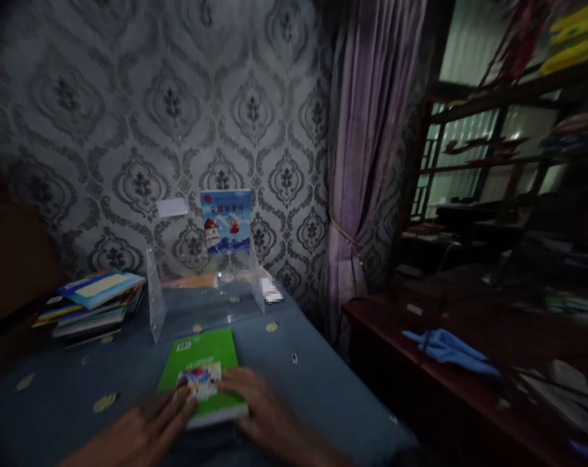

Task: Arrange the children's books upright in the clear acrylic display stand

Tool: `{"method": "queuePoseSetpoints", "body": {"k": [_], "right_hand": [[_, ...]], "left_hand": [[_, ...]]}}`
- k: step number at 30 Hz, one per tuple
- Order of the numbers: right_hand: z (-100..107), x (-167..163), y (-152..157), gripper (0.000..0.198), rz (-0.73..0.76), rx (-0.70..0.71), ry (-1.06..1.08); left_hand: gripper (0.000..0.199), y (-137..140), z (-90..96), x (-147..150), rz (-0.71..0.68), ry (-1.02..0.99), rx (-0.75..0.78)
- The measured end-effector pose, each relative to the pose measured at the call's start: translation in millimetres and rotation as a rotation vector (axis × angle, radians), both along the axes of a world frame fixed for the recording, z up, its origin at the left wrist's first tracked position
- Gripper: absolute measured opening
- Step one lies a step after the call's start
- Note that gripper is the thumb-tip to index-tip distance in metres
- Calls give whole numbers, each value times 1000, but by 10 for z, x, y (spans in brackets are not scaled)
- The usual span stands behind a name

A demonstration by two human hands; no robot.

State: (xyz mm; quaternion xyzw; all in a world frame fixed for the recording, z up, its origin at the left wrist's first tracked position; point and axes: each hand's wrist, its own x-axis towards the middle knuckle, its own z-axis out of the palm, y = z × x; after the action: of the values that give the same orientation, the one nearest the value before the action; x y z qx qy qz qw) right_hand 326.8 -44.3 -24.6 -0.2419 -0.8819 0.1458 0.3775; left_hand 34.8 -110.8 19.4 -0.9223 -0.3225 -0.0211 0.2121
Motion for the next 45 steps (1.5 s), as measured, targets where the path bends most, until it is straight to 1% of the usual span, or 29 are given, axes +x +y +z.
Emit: {"method": "queuePoseSetpoints", "body": {"k": [1,2,4,6,8,10,11,13,15,17,20,22,23,25,27,28,30,32,34,36,39,40,41,43,44,45], "right_hand": [[130,-2,-5,42,38,-66,81],[242,-19,24,40,70,-150,169],[388,-96,164,40,51,-335,299],[429,-216,370,45,22,-472,376],[398,-350,591,50,-3,-565,442],[341,-477,791,53,-30,-595,484],[317,-531,875,53,-35,-599,498],[293,-614,1003,54,-31,-598,520],[316,-650,1074,53,-23,-595,540],[385,-639,1088,50,-14,-594,548],[523,-552,1013,45,-9,-608,553],[593,-468,913,43,-32,-630,552],[610,-424,854,43,-54,-646,547],[599,-340,726,43,-108,-694,514],[535,-273,605,43,-161,-754,467],[488,-248,552,44,-186,-781,448],[386,-217,470,46,-243,-808,406],[299,-205,417,45,-314,-781,332],[249,-197,383,42,-405,-695,188],[247,-181,352,40,-501,-583,8],[325,-133,301,30,-615,-470,-248],[365,-119,288,26,-651,-438,-318],[408,-114,281,24,-681,-398,-377],[486,-159,290,22,-696,-316,-451],[513,-221,309,22,-663,-281,-460],[529,-311,336,23,-598,-256,-449]], "left_hand": [[74,4,122,-14,29,4,-13],[71,28,230,-26,36,-28,6],[59,119,397,-43,32,-169,67],[43,237,515,-52,21,-355,142],[31,357,614,-46,23,-538,216],[28,477,708,-22,54,-698,281],[28,539,756,-4,94,-778,296],[29,667,858,38,167,-909,284],[31,795,978,80,203,-998,255],[30,909,1122,113,220,-1059,234],[29,1054,1326,132,227,-1146,207],[32,1156,1376,122,236,-1209,166],[35,1215,1355,114,250,-1237,123],[39,1341,1215,100,308,-1283,-35],[42,1465,966,104,390,-1300,-219],[43,1521,820,116,431,-1296,-287],[46,1615,537,152,495,-1266,-360],[47,1682,314,192,548,-1207,-390],[46,1709,178,216,595,-1125,-404],[39,1679,116,215,622,-1031,-395],[14,1515,82,180,632,-908,-362],[10,1439,68,168,636,-872,-347],[11,1361,46,160,637,-822,-326],[19,1223,-28,156,609,-693,-268],[24,1172,-79,161,578,-630,-238],[27,1135,-139,167,540,-579,-212]]}}
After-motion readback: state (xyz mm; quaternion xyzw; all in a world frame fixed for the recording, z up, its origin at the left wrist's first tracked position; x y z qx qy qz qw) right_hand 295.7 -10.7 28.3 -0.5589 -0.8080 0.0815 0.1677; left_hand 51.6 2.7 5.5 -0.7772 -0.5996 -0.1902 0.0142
